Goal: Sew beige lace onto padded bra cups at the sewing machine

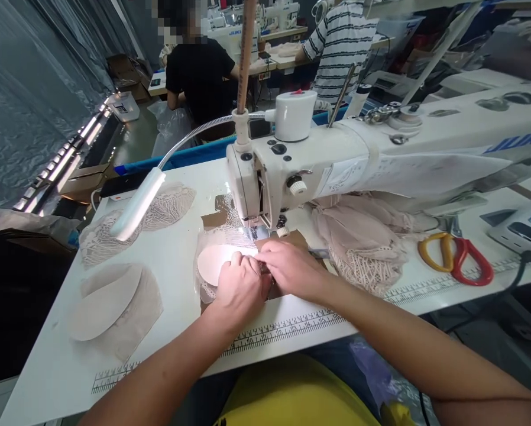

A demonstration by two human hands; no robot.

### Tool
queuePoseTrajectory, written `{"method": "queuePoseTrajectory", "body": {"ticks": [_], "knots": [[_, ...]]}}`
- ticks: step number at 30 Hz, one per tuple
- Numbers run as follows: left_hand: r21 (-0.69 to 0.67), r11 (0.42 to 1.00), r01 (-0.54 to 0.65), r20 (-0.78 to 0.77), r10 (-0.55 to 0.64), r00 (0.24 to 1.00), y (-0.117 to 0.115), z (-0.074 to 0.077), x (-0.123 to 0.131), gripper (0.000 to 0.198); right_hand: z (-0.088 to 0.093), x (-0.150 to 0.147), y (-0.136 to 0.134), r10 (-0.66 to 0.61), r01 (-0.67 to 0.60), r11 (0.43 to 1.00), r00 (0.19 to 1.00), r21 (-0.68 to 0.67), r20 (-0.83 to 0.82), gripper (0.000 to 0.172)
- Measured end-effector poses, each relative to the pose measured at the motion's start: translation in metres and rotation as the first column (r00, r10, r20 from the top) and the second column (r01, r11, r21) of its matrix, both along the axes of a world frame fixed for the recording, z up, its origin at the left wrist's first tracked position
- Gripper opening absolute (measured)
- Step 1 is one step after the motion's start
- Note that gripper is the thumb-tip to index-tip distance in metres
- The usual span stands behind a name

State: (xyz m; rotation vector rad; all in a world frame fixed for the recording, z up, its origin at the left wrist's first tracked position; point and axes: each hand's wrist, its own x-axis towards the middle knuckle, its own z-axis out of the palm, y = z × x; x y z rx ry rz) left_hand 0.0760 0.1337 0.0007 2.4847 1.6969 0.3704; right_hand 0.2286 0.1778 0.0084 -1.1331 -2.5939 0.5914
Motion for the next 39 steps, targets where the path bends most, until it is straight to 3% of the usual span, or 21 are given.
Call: {"method": "queuePoseTrajectory", "body": {"ticks": [2, 6, 8, 11, 14, 19, 30, 39], "knots": [[-0.081, 0.996, 0.047, 0.001, -0.047, 0.999, 0.002, 0.013, -0.010, 0.023, -0.004, -0.005, -0.004, 0.005, -0.012, 0.998, 0.994, 0.062, 0.111, 0.020], [-0.239, 0.947, 0.216, 0.274, -0.148, 0.950, 0.015, 0.028, -0.032, 0.029, -0.007, -0.009, -0.007, -0.017, -0.012, 0.990, 0.978, 0.141, 0.207, 0.019], [-0.165, 0.956, 0.242, 0.317, -0.181, 0.931, 0.022, 0.022, -0.039, 0.031, -0.008, -0.009, -0.007, -0.039, 0.003, 0.987, 0.974, 0.159, 0.225, 0.022], [0.010, 0.972, 0.233, 0.201, -0.231, 0.952, 0.029, 0.003, -0.040, 0.030, -0.007, -0.010, -0.005, -0.078, 0.039, 0.987, 0.966, 0.158, 0.246, 0.028], [0.098, 0.961, 0.257, 0.108, -0.267, 0.958, 0.035, -0.011, -0.040, 0.030, -0.005, -0.012, -0.002, -0.121, 0.081, 0.984, 0.956, 0.157, 0.267, 0.031], [0.172, 0.930, 0.324, 0.039, -0.335, 0.941, 0.051, -0.015, -0.044, 0.028, -0.005, -0.015, 0.003, -0.162, 0.124, 0.981, 0.948, 0.153, 0.275, 0.033], [0.186, 0.924, 0.334, 0.036, -0.346, 0.937, 0.057, -0.019, -0.049, 0.034, -0.010, -0.016, 0.004, -0.170, 0.124, 0.972, 0.957, 0.198, 0.236, 0.035], [0.089, 0.974, 0.209, 0.064, -0.215, 0.975, 0.062, -0.016, -0.048, 0.034, -0.018, -0.010, 0.004, -0.154, 0.110, 0.965, 0.973, 0.238, 0.174, 0.038]]}}
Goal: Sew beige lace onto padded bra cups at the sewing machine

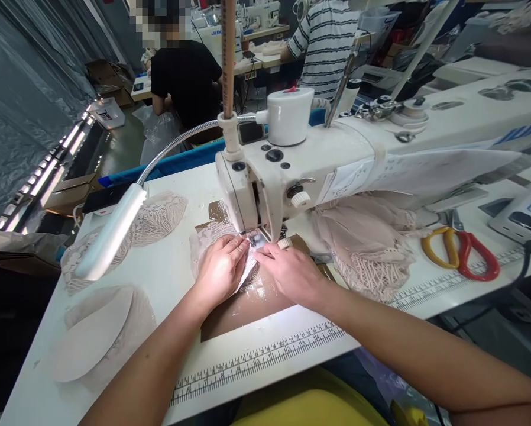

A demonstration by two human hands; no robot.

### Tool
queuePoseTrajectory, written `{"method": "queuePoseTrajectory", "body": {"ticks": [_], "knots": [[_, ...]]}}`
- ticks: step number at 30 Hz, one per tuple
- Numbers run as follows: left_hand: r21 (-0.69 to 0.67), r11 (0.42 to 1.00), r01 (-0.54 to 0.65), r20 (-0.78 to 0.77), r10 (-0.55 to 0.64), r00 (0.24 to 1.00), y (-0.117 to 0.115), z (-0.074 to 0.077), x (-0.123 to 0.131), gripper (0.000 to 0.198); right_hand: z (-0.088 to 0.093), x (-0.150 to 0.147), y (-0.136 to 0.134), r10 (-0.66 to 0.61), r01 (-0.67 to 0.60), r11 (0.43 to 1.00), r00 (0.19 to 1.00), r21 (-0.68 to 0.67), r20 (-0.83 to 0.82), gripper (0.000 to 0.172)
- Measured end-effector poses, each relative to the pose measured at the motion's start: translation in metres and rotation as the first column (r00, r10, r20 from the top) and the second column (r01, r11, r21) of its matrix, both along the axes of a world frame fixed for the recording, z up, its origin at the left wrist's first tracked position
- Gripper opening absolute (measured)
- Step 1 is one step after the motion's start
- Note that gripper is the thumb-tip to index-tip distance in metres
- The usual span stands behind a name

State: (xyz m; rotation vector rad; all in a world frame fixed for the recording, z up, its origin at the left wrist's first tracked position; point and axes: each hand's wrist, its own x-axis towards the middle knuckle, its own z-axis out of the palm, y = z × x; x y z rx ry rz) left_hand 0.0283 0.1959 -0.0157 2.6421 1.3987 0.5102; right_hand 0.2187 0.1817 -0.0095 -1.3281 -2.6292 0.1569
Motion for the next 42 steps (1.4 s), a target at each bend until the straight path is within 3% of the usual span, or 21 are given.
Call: {"method": "queuePoseTrajectory", "body": {"ticks": [8, 13, 16, 18, 20, 22, 24, 26, 28, 30, 33, 36, 39, 40, 42], "knots": [[-0.031, 0.984, -0.176, -0.114, 0.171, 0.979, -0.008, -0.001, -0.004, 0.041, -0.012, 0.005, -0.002, 0.034, -0.027, 0.997, 0.993, 0.069, -0.109, 0.038], [-0.150, 0.959, -0.239, -0.079, 0.229, 0.970, -0.013, 0.007, -0.015, 0.043, -0.015, 0.009, 0.000, 0.093, -0.060, 0.989, 0.962, 0.134, -0.256, 0.036], [-0.320, 0.946, -0.048, -0.029, 0.041, 0.999, -0.026, 0.020, -0.024, 0.043, -0.016, 0.012, 0.000, 0.156, -0.096, 0.978, 0.924, 0.183, -0.350, 0.032], [-0.433, 0.881, 0.189, 0.064, -0.179, 0.982, -0.040, 0.030, -0.028, 0.041, -0.016, 0.014, -0.001, 0.201, -0.134, 0.972, 0.898, 0.192, -0.392, 0.031], [-0.457, 0.819, 0.346, 0.207, -0.281, 0.937, -0.053, 0.038, -0.030, 0.036, -0.015, 0.016, -0.001, 0.252, -0.180, 0.962, 0.870, 0.203, -0.424, 0.030], [-0.399, 0.849, 0.347, 0.345, -0.212, 0.914, -0.058, 0.042, -0.032, 0.032, -0.013, 0.016, -0.002, 0.309, -0.232, 0.947, 0.842, 0.221, -0.442, 0.030], [-0.330, 0.924, 0.191, 0.421, -0.037, 0.906, -0.054, 0.041, -0.033, 0.029, -0.011, 0.016, -0.003, 0.370, -0.298, 0.927, 0.830, 0.228, -0.417, 0.029], [-0.306, 0.952, 0.024, 0.397, 0.105, 0.912, -0.042, 0.038, -0.032, 0.031, -0.008, 0.016, -0.004, 0.399, -0.352, 0.916, 0.853, 0.194, -0.337, 0.027], [-0.341, 0.939, -0.049, 0.281, 0.152, 0.947, -0.028, 0.035, -0.029, 0.041, -0.005, 0.016, -0.006, 0.376, -0.353, 0.926, 0.895, 0.135, -0.241, 0.022], [-0.453, 0.891, -0.037, 0.177, 0.131, 0.976, -0.017, 0.033, -0.023, 0.042, -0.002, 0.016, -0.008, 0.318, -0.306, 0.947, 0.931, 0.093, -0.177, 0.019], [-0.610, 0.792, 0.016, 0.155, 0.099, 0.983, -0.009, 0.036, -0.016, 0.018, -0.002, 0.016, -0.009, 0.270, -0.261, 0.962, 0.951, 0.078, -0.153, 0.017], [-0.692, 0.701, 0.173, 0.335, 0.100, 0.937, -0.009, 0.039, -0.017, 0.024, -0.003, 0.016, -0.008, 0.261, -0.254, 0.965, 0.953, 0.067, -0.156, 0.016], [-0.759, 0.554, 0.342, 0.534, 0.229, 0.814, -0.007, 0.039, -0.025, 0.038, -0.003, 0.017, -0.006, 0.269, -0.262, 0.963, 0.949, 0.061, -0.165, 0.016], [-0.765, 0.536, 0.357, 0.559, 0.279, 0.780, -0.006, 0.038, -0.030, 0.040, -0.004, 0.017, -0.006, 0.274, -0.267, 0.962, 0.946, 0.061, -0.173, 0.017], [-0.745, 0.589, 0.313, 0.587, 0.356, 0.727, -0.003, 0.035, -0.039, 0.040, -0.004, 0.018, -0.006, 0.277, -0.271, 0.961, 0.941, 0.058, -0.193, 0.019]]}}
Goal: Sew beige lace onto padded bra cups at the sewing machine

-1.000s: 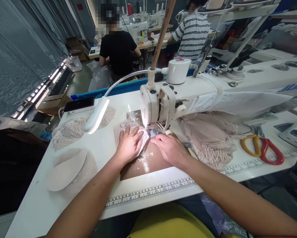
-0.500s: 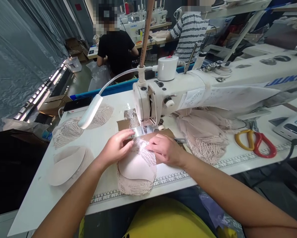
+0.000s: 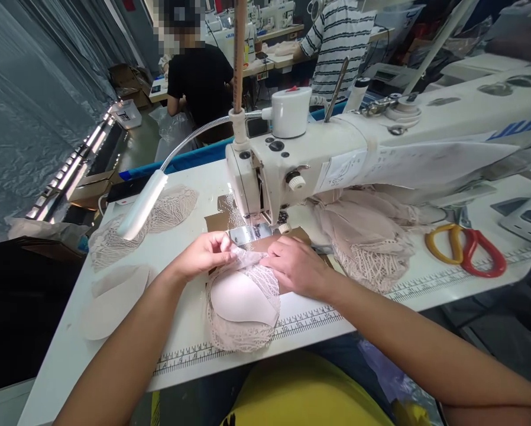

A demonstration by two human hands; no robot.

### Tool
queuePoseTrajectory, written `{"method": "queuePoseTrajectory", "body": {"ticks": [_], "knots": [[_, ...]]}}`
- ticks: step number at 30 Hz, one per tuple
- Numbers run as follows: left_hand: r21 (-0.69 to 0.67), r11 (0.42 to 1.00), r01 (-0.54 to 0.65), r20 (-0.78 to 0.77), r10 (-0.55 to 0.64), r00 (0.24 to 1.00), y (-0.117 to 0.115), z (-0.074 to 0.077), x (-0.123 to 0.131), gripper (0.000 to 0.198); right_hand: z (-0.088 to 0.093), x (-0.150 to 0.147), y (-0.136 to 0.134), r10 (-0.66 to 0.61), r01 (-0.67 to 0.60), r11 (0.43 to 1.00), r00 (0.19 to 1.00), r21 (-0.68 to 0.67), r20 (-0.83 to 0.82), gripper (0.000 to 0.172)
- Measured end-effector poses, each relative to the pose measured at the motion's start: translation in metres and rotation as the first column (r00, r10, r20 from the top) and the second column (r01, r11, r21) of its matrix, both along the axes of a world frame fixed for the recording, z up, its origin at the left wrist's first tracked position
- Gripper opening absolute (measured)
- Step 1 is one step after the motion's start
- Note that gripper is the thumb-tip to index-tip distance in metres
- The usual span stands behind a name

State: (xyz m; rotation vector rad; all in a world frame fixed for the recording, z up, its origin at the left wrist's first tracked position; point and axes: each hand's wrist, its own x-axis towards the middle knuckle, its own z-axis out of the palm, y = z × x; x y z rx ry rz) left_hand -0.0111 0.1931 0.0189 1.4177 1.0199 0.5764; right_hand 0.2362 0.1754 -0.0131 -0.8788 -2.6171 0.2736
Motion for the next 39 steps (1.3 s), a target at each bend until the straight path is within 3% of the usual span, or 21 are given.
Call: {"method": "queuePoseTrajectory", "body": {"ticks": [2, 4, 6, 8, 10, 12, 14, 18, 22, 32, 39], "knots": [[0.130, 0.976, -0.174, -0.038, 0.180, 0.983, 0.001, -0.001, -0.009, 0.034, 0.000, 0.000, -0.001, -0.001, 0.001, 1.000, 1.000, -0.012, -0.011, 0.019], [0.335, 0.878, -0.341, -0.099, 0.392, 0.915, -0.004, 0.001, -0.014, 0.022, 0.000, 0.001, -0.001, -0.004, 0.004, 1.000, 1.000, -0.020, -0.011, 0.019], [0.516, 0.772, -0.373, -0.147, 0.508, 0.848, -0.014, 0.005, -0.011, 0.012, 0.000, 0.001, -0.001, -0.004, 0.003, 1.000, 1.000, -0.018, -0.012, 0.019], [0.590, 0.774, -0.231, -0.242, 0.442, 0.864, -0.027, 0.008, 0.000, 0.012, 0.000, 0.002, 0.000, -0.001, 0.000, 1.000, 1.000, -0.014, -0.019, 0.019], [0.588, 0.807, 0.041, -0.401, 0.247, 0.882, -0.039, 0.006, 0.016, 0.017, 0.000, 0.003, 0.001, -0.004, 0.004, 1.000, 0.999, -0.014, -0.037, 0.019], [0.593, 0.757, 0.274, -0.544, 0.126, 0.830, -0.046, 0.001, 0.032, 0.022, -0.001, 0.004, 0.002, -0.036, 0.035, 0.999, 0.998, -0.012, -0.060, 0.020], [0.607, 0.692, 0.392, -0.626, 0.111, 0.772, -0.047, -0.005, 0.043, 0.025, -0.002, 0.004, 0.004, -0.080, 0.080, 0.997, 0.994, -0.004, -0.075, 0.021], [0.585, 0.681, 0.440, -0.675, 0.107, 0.730, -0.038, -0.010, 0.044, 0.031, -0.002, 0.004, 0.005, -0.125, 0.125, 0.992, 0.992, 0.023, 0.020, 0.032], [0.571, 0.676, 0.466, -0.723, 0.146, 0.675, -0.028, -0.011, 0.038, 0.042, -0.001, 0.002, 0.004, -0.160, 0.154, 0.986, 0.979, 0.056, 0.126, 0.027], [0.575, 0.639, 0.511, -0.708, 0.076, 0.702, -0.007, -0.017, 0.031, 0.047, -0.001, -0.003, 0.003, -0.241, 0.232, 0.970, 0.960, 0.079, 0.144, 0.028], [0.498, 0.626, 0.600, -0.762, -0.014, 0.648, 0.009, -0.012, 0.022, 0.051, -0.001, -0.008, 0.004, -0.255, 0.251, 0.967, 0.960, 0.048, 0.116, 0.028]]}}
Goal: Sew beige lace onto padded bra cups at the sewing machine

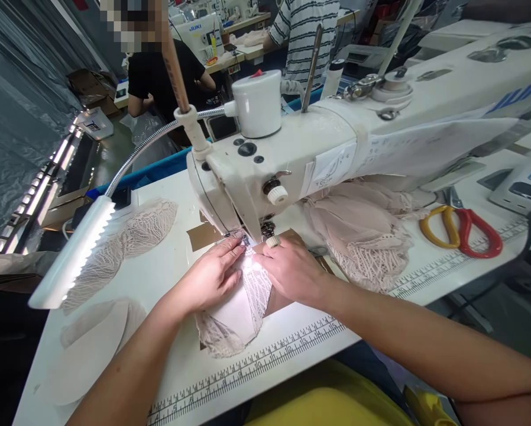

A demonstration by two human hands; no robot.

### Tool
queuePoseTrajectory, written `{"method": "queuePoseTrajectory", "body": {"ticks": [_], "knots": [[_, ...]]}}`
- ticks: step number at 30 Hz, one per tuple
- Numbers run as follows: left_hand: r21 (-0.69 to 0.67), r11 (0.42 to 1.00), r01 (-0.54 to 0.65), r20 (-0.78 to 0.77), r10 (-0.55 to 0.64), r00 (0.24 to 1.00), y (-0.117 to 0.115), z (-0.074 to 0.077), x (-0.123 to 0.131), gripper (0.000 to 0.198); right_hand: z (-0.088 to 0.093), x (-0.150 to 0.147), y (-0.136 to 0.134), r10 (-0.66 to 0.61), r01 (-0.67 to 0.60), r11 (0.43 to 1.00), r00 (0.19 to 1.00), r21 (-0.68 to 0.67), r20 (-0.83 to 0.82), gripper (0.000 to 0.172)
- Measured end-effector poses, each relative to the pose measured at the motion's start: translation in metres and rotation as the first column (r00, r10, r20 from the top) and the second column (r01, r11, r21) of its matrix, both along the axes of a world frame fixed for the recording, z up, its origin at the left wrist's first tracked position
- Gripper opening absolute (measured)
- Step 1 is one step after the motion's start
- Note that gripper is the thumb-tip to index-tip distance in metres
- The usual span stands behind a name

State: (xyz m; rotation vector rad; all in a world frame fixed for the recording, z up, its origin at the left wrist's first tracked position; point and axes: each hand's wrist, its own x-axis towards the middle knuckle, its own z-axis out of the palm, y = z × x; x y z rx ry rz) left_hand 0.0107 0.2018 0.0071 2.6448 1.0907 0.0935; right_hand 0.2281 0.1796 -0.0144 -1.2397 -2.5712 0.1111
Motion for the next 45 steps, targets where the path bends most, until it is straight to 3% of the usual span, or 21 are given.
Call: {"method": "queuePoseTrajectory", "body": {"ticks": [7, 14, 19, 25, 31, 40, 45], "knots": [[0.016, 0.999, 0.040, -0.011, -0.040, 0.999, 0.004, 0.001, -0.005, 0.053, -0.002, 0.002, 0.002, 0.051, -0.052, 0.999, 0.998, -0.004, -0.043, 0.027], [0.044, 0.997, -0.057, 0.121, 0.051, 0.991, -0.036, 0.012, -0.008, 0.038, -0.005, 0.014, 0.005, 0.024, -0.018, 0.999, 0.985, 0.040, -0.170, 0.027], [0.100, 0.994, -0.043, 0.173, 0.025, 0.985, -0.050, 0.006, 0.001, 0.028, 0.002, 0.015, 0.002, 0.066, -0.071, 0.997, 0.977, -0.017, -0.202, 0.027], [0.147, 0.988, -0.035, 0.201, 0.005, 0.980, -0.054, -0.004, 0.004, 0.024, 0.014, 0.020, -0.007, 0.179, -0.190, 0.979, 0.974, -0.073, -0.136, 0.027], [0.163, 0.986, -0.041, 0.214, 0.005, 0.977, -0.054, -0.005, 0.001, 0.023, 0.010, 0.020, -0.011, 0.256, -0.258, 0.964, 0.966, -0.064, -0.040, 0.033], [0.240, 0.971, 0.019, 0.059, -0.034, 0.998, -0.041, -0.005, 0.002, 0.037, -0.005, 0.017, -0.012, 0.287, -0.286, 0.952, 0.958, 0.114, 0.003, 0.026], [0.269, 0.962, 0.048, -0.076, -0.029, 0.997, -0.030, -0.006, 0.009, 0.037, -0.004, 0.018, -0.013, 0.273, -0.274, 0.956, 0.962, 0.102, 0.026, 0.023]]}}
